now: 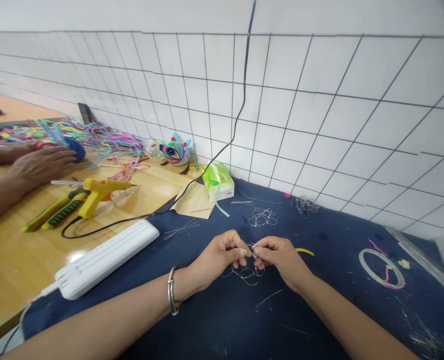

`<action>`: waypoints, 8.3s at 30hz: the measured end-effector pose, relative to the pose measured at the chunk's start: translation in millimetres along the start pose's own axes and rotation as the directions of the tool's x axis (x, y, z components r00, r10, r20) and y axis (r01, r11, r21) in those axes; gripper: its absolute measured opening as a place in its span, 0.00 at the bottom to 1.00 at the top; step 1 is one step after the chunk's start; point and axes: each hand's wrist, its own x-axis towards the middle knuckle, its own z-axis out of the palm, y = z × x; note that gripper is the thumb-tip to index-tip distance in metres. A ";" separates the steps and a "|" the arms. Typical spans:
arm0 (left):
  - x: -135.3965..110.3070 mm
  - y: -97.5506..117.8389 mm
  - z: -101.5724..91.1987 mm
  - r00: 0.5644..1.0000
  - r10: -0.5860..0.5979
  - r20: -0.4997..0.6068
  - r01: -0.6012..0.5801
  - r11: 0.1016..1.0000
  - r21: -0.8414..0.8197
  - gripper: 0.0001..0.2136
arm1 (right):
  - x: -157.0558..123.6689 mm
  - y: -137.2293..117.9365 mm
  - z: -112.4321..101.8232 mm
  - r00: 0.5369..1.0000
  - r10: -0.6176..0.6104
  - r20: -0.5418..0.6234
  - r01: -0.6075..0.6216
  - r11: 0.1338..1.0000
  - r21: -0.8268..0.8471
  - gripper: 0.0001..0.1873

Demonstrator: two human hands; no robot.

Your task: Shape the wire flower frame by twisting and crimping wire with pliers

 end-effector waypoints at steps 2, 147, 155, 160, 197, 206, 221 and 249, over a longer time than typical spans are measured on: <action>1.1 0.8 -1.4 1.000 -0.010 -0.009 0.010 1.000 0.007 0.05 | -0.2 -4.8 -4.3 1.000 -0.008 0.013 0.009 0.999 -0.050 0.11; 0.5 3.3 -3.7 0.985 -0.168 0.048 0.167 0.986 0.029 0.09 | -1.3 -28.0 16.3 0.999 0.021 -0.041 -0.020 1.000 0.019 0.11; 1.8 1.4 -3.7 0.982 -0.183 0.044 0.184 0.983 -0.012 0.11 | 0.7 -15.7 20.7 0.996 0.030 -0.081 -0.018 0.989 0.150 0.13; 3.5 4.7 -5.5 0.987 -0.148 -0.060 0.147 0.989 -0.018 0.12 | -5.5 -23.4 13.1 0.972 -0.106 -0.208 0.060 0.974 -0.216 0.11; 11.1 -9.3 -21.4 0.958 -0.240 -0.159 0.222 0.967 -0.124 0.10 | -44.0 -11.8 -5.0 0.653 -0.467 0.597 0.204 -0.650 -0.732 0.19; 11.5 -11.4 -22.1 0.955 -0.263 -0.138 0.240 0.957 -0.162 0.10 | -42.2 -11.4 -7.4 0.636 -0.452 0.625 0.216 -0.674 -0.707 0.19; 10.5 -7.3 -21.1 0.951 -0.280 -0.131 0.259 0.953 -0.156 0.09 | -39.6 -14.8 -7.9 0.612 -0.463 0.641 0.234 -0.668 -0.706 0.19; 6.1 -3.0 -11.0 0.966 -0.084 -0.244 0.054 0.991 -0.126 0.09 | -39.9 -9.8 -3.1 0.726 -0.530 0.438 0.203 -0.443 -0.873 0.14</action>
